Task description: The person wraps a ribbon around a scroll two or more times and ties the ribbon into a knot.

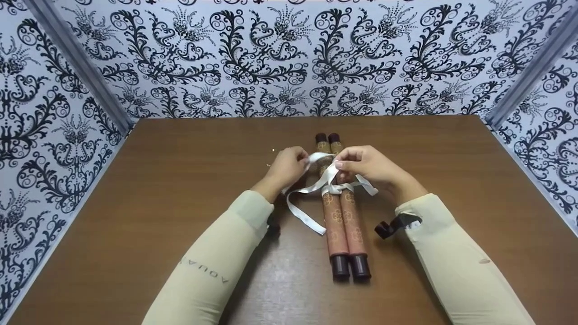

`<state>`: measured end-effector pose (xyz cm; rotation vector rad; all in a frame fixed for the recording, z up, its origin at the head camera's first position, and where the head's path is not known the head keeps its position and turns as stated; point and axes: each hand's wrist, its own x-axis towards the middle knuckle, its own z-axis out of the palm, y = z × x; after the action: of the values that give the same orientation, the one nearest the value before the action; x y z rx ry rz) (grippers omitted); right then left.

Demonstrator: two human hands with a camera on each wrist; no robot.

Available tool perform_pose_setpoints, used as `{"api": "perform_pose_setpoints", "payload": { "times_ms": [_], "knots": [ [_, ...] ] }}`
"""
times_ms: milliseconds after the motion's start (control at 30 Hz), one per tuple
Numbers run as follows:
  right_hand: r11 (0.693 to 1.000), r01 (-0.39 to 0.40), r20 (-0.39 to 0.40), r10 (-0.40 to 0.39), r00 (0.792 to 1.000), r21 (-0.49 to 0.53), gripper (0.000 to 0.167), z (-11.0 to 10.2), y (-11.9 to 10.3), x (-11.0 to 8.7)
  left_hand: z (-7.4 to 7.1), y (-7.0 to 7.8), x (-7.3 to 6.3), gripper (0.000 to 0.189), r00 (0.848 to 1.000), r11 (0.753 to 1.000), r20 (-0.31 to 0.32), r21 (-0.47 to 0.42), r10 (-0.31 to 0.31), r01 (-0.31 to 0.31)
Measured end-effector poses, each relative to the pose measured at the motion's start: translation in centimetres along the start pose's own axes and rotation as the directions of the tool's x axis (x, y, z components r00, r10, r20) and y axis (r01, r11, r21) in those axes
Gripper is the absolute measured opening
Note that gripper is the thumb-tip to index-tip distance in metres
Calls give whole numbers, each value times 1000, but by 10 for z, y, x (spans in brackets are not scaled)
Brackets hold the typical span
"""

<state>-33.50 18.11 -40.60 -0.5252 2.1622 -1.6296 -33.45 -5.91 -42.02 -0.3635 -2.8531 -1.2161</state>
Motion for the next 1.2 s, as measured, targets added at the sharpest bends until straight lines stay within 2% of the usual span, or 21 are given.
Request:
{"api": "perform_pose_setpoints", "payload": {
  "times_ms": [133, 333, 567, 667, 800, 933, 1067, 1200],
  "knots": [
    [1000, 8, 1, -8, 1000, -29, 18, 0, -1, 1, -13, -1, -3, 15, 998, 998, -67, -55, -7, 3],
    [999, 2, -5, -2, 1000, -55, 21, -1, -2, 3, -31, -3, -17, 15, 994, 984, -106, -176, -12, -7],
    [997, -2, -2, 2, 1000, -72, 23, -2, -1, 5, -40, -1, -45, 14, 991, 936, -111, -352, -77, 33],
    [997, 0, -4, 0, 1000, -72, 23, -2, 1, 5, -41, 3, -56, 13, 992, 921, -102, -388, -78, 32],
    [997, -11, -8, 10, 1000, -70, 22, -2, 1, 5, -40, 8, -66, 12, 996, 917, -69, -399, -56, 24],
    [997, -19, -21, 17, 1000, -68, 21, -3, 2, 4, -36, 14, -73, 11, 1000, 910, 11, -415, -19, 22],
    [998, -34, -31, 32, 999, -58, 21, -4, 4, 3, -30, 22, -79, 10, 996, 913, 85, -408, 32, 5],
    [996, -41, -42, 38, 998, -73, 23, -5, 5, 3, -23, 30, -85, 10, 989, 921, 123, -388, 79, -25]
  ]
}}
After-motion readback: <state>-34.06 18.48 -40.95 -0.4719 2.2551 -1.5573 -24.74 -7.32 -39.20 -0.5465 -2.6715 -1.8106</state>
